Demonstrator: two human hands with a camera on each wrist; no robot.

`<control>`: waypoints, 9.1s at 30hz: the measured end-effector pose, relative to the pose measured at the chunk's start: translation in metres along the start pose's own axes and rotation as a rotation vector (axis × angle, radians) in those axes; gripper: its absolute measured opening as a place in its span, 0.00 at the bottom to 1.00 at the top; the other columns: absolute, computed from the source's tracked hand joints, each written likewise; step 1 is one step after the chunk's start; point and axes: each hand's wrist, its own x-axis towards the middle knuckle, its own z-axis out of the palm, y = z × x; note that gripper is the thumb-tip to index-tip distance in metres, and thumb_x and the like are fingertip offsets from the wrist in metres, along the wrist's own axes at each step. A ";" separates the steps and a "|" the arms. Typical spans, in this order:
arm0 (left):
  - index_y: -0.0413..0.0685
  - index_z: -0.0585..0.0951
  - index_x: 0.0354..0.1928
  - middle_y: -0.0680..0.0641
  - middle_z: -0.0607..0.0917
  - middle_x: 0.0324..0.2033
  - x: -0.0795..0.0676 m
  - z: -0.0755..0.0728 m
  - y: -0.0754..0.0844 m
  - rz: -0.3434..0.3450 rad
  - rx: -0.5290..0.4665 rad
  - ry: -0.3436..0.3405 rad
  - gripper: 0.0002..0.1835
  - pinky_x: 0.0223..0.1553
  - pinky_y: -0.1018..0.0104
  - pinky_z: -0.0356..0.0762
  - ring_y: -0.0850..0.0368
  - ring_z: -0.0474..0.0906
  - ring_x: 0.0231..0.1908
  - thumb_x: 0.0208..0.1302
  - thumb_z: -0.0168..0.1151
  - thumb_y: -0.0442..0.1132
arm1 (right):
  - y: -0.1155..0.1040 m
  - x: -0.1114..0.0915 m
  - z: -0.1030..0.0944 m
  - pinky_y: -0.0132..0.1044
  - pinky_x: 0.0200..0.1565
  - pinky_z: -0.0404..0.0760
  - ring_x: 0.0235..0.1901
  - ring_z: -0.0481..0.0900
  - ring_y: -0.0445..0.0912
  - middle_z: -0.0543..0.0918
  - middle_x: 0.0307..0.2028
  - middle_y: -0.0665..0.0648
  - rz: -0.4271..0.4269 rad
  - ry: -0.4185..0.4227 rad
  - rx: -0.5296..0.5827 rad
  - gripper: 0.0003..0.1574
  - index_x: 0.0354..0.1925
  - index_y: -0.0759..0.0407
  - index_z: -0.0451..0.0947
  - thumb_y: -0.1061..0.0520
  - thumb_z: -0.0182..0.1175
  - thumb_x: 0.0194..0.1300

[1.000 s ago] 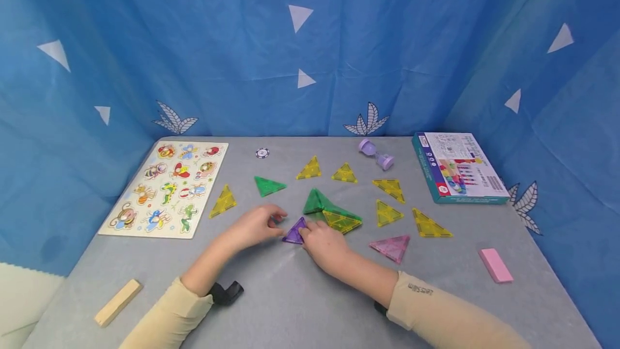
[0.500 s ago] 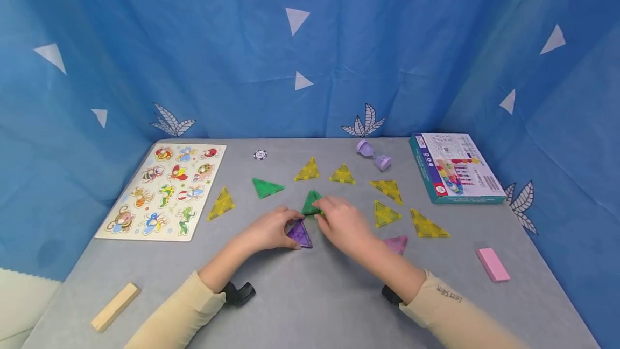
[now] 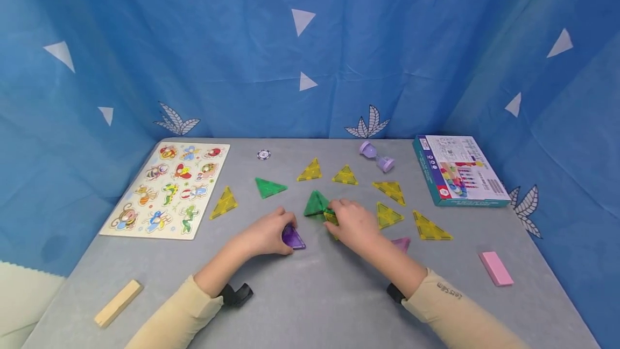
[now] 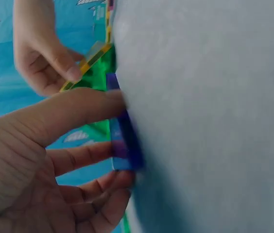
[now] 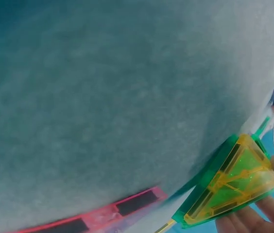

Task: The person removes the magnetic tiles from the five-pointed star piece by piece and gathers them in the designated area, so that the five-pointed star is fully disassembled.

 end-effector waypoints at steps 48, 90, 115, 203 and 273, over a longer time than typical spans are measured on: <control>0.49 0.78 0.53 0.50 0.78 0.48 -0.001 -0.034 -0.011 0.057 0.072 0.253 0.24 0.52 0.59 0.72 0.54 0.74 0.51 0.53 0.70 0.45 | 0.004 -0.001 -0.004 0.42 0.31 0.79 0.37 0.80 0.49 0.82 0.39 0.53 -0.034 0.089 -0.053 0.25 0.43 0.55 0.78 0.41 0.67 0.54; 0.52 0.82 0.33 0.56 0.81 0.30 0.040 0.007 0.036 0.356 0.170 0.367 0.03 0.32 0.71 0.76 0.63 0.78 0.30 0.59 0.65 0.41 | -0.004 -0.024 -0.002 0.31 0.23 0.73 0.22 0.72 0.39 0.77 0.26 0.49 -0.064 0.238 0.176 0.12 0.28 0.56 0.75 0.62 0.70 0.50; 0.53 0.83 0.37 0.57 0.82 0.35 0.028 0.011 0.039 0.371 0.113 0.331 0.04 0.38 0.70 0.77 0.62 0.79 0.37 0.61 0.63 0.42 | 0.046 -0.031 -0.020 0.32 0.31 0.79 0.31 0.80 0.44 0.83 0.33 0.53 0.242 0.197 0.552 0.08 0.38 0.58 0.78 0.56 0.62 0.61; 0.56 0.84 0.35 0.59 0.81 0.31 0.013 0.016 0.060 0.375 0.257 0.317 0.06 0.36 0.78 0.74 0.67 0.77 0.34 0.59 0.65 0.46 | -0.034 0.115 0.012 0.39 0.46 0.75 0.46 0.73 0.48 0.71 0.52 0.58 -0.416 -0.418 0.174 0.38 0.58 0.64 0.70 0.46 0.68 0.55; 0.54 0.84 0.37 0.58 0.83 0.34 -0.022 0.015 0.035 0.250 -0.113 0.308 0.08 0.41 0.70 0.76 0.66 0.79 0.38 0.57 0.67 0.46 | 0.030 0.001 -0.005 0.45 0.51 0.76 0.50 0.77 0.48 0.81 0.47 0.53 -0.312 -0.217 0.239 0.23 0.51 0.59 0.79 0.54 0.67 0.57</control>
